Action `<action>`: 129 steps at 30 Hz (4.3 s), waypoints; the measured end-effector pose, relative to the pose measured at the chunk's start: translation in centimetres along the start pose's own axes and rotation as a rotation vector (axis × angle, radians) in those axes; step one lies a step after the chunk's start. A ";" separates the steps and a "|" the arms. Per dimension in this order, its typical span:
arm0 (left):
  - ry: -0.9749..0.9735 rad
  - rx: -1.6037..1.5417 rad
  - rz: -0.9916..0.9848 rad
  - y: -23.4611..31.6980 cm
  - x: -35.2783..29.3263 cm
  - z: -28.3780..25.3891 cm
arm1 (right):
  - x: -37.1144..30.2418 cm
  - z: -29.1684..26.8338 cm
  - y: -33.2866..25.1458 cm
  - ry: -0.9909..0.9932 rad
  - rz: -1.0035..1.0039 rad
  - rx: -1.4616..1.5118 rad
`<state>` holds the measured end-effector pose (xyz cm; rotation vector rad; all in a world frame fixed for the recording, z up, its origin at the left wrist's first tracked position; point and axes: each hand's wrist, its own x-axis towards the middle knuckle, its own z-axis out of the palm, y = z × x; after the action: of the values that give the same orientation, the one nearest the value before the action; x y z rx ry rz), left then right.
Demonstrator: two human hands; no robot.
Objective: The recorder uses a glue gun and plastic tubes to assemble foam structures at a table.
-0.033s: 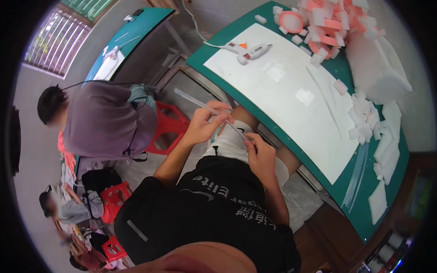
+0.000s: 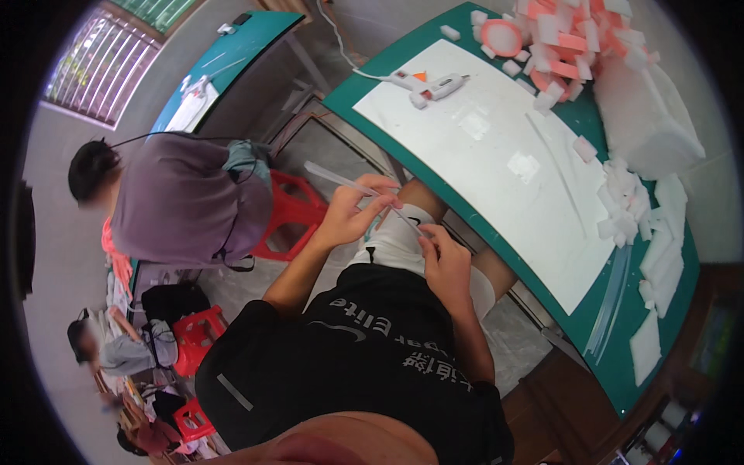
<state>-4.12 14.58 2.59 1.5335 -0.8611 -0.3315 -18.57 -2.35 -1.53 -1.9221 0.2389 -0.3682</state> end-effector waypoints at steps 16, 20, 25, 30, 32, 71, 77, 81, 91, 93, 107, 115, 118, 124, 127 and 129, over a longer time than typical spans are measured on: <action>-0.104 0.926 0.120 -1.4 -5.7 4.6 | -4.3 0.4 3.3 -0.122 0.007 0.163; 0.050 0.775 -0.036 -1.2 -7.2 5.7 | -5.6 -0.4 4.5 -0.237 0.052 0.311; 0.186 0.563 -0.106 0.8 -8.6 6.5 | -6.5 -0.6 6.1 -0.300 0.048 0.429; 0.163 0.564 -0.081 1.5 -8.8 7.5 | -6.9 0.1 7.7 -0.288 0.032 0.427; 0.094 0.576 -0.131 1.0 -8.7 7.3 | -6.6 0.3 8.3 -0.278 0.038 0.350; -0.250 0.328 0.009 -10.6 -2.0 4.6 | -3.3 1.6 15.5 -0.109 0.434 0.214; -0.076 -0.084 -0.290 -11.6 -4.3 4.1 | -2.9 2.2 14.1 -0.299 0.392 0.204; 0.002 -0.495 -0.501 -12.7 -7.8 4.8 | -1.1 5.3 12.3 -0.342 0.311 0.281; 0.343 0.414 -0.838 -20.2 -9.6 -8.1 | 0.7 6.2 11.4 -0.205 0.319 0.220; 0.199 0.593 -0.625 -20.8 -8.9 -9.6 | 0.2 4.5 12.7 -0.123 0.276 0.189; 0.288 0.991 -0.665 -22.9 -5.4 -12.7 | -4.7 1.1 15.4 -0.117 0.415 0.078; 0.800 0.964 -0.555 -22.5 -2.2 -15.1 | -4.0 0.8 15.9 -0.223 0.372 -0.010; 0.566 1.017 -0.786 -23.6 -2.4 -15.6 | -3.9 0.2 15.7 -0.176 0.366 -0.025; 0.669 0.906 -0.635 -26.6 -3.2 -16.3 | -4.8 -0.1 15.9 -0.198 0.408 -0.044; 0.649 0.728 -0.671 -28.0 -3.3 -17.4 | -5.2 0.0 16.1 -0.198 0.392 -0.049; 0.784 0.676 -0.699 -28.9 -3.0 -18.9 | -5.3 0.0 16.2 -0.190 0.413 -0.037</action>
<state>15.64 28.47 -22.24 2.3321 0.2495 0.1079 -23.32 -6.55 -17.37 -1.8721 0.5072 0.0932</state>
